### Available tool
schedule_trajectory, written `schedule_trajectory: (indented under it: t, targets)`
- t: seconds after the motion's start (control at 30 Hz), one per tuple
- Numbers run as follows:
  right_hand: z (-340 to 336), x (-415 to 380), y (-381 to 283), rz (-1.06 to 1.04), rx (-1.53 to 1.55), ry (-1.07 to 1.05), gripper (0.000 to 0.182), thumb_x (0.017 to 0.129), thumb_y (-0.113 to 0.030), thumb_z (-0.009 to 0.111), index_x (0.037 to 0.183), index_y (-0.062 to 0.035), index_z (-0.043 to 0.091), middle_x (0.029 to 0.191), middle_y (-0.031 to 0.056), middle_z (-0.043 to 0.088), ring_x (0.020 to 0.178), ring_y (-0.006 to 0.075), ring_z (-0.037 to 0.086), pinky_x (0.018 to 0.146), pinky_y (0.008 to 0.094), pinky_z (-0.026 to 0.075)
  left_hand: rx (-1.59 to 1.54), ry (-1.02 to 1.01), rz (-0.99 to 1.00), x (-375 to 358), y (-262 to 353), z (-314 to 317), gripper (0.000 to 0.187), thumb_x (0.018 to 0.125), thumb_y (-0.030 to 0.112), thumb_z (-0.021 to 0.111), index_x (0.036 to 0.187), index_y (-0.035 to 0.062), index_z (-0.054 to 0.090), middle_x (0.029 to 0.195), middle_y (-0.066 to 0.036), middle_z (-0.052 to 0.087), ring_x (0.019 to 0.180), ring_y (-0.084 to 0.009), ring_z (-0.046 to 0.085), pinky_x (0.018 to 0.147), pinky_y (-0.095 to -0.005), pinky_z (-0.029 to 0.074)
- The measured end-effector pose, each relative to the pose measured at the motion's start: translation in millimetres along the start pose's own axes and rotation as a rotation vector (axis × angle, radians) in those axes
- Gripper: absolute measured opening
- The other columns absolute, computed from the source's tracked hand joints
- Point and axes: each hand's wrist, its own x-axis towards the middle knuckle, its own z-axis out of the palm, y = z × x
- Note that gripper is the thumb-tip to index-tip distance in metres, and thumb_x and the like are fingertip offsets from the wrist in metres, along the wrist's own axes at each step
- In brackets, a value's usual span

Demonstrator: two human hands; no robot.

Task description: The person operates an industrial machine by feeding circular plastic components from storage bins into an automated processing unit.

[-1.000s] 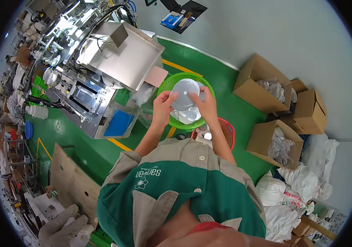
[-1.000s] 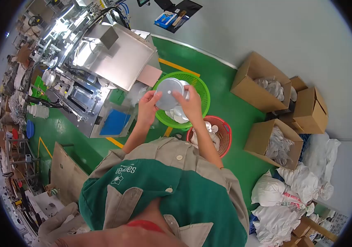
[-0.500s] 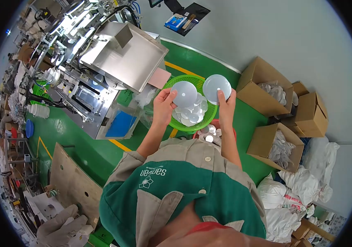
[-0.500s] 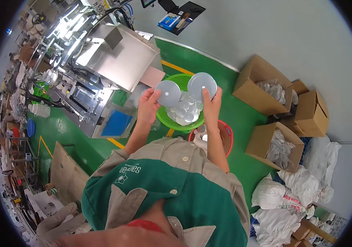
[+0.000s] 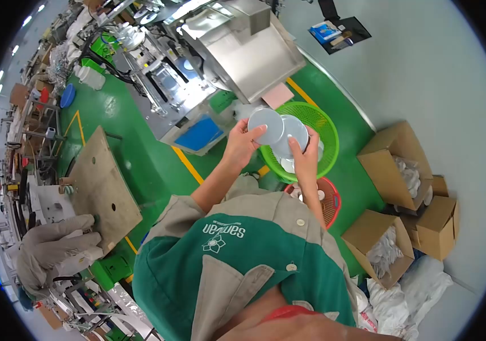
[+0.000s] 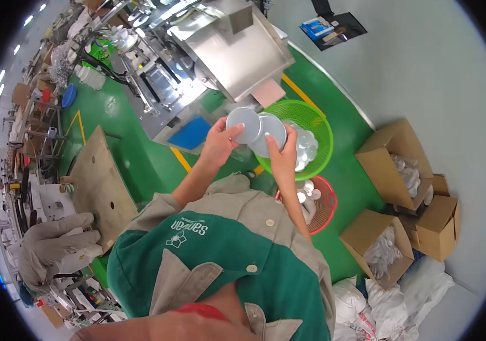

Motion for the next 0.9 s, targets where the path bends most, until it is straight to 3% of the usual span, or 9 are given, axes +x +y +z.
schedule_trajectory:
  t: [0.23, 0.37, 0.53, 0.7, 0.9]
  targets:
    - [63.4, 20.5, 8.7, 0.020, -0.145, -0.001, 0.042, 0.085, -0.016, 0.059, 0.120, -0.0007, 0.040, 0.112, 0.0173, 0.053, 0.103, 0.0247, 0.053, 0.089, 0.0339, 0.041, 0.026, 0.101, 0.107, 35.0, 64.9, -82.3, 0.038, 0.079, -0.004, 0.061, 0.114, -0.0010, 0.047, 0.106, -0.010, 0.057, 0.095, -0.0196, 0.058, 0.082, -0.0329, 0.050]
    - [138.5, 49.0, 11.6, 0.062, -0.116, -0.042, 0.042, 0.084, -0.013, 0.058, 0.120, 0.0003, 0.040, 0.112, 0.0154, 0.052, 0.103, 0.0232, 0.051, 0.089, 0.0325, 0.041, -0.025, 0.159, 0.229, 73.4, 119.0, -160.3, 0.040, 0.079, -0.010, 0.053, 0.117, -0.0010, 0.046, 0.110, -0.010, 0.055, 0.101, -0.0210, 0.056, 0.087, -0.0359, 0.048]
    - [240.5, 83.9, 25.3, 0.150, 0.010, -0.169, 0.044, 0.084, -0.014, 0.058, 0.121, -0.0009, 0.038, 0.112, 0.0132, 0.050, 0.102, 0.0199, 0.051, 0.088, 0.0312, 0.041, -0.100, 0.098, 0.197, 102.4, 182.4, -228.5, 0.049, 0.079, -0.010, 0.048, 0.126, -0.0021, 0.040, 0.117, -0.013, 0.052, 0.106, -0.0233, 0.055, 0.092, -0.0383, 0.046]
    - [304.0, 103.3, 29.5, 0.160, 0.005, -0.168, 0.045, 0.084, -0.015, 0.058, 0.122, -0.0008, 0.038, 0.113, 0.0139, 0.050, 0.101, 0.0197, 0.051, 0.088, 0.0313, 0.042, -0.135, 0.103, 0.157, 120.6, 215.6, -267.0, 0.046, 0.080, -0.008, 0.042, 0.126, -0.0035, 0.039, 0.117, -0.014, 0.052, 0.108, -0.0238, 0.054, 0.094, -0.0396, 0.046]
    - [334.1, 108.7, 29.5, 0.197, 0.038, -0.140, 0.045, 0.085, -0.016, 0.059, 0.123, -0.0019, 0.037, 0.112, 0.0137, 0.050, 0.101, 0.0197, 0.051, 0.087, 0.0308, 0.041, -0.122, 0.096, 0.112, 135.7, 232.9, -281.9, 0.045, 0.080, -0.004, 0.042, 0.125, -0.0017, 0.040, 0.116, -0.015, 0.052, 0.106, -0.0255, 0.055, 0.088, -0.0439, 0.050]
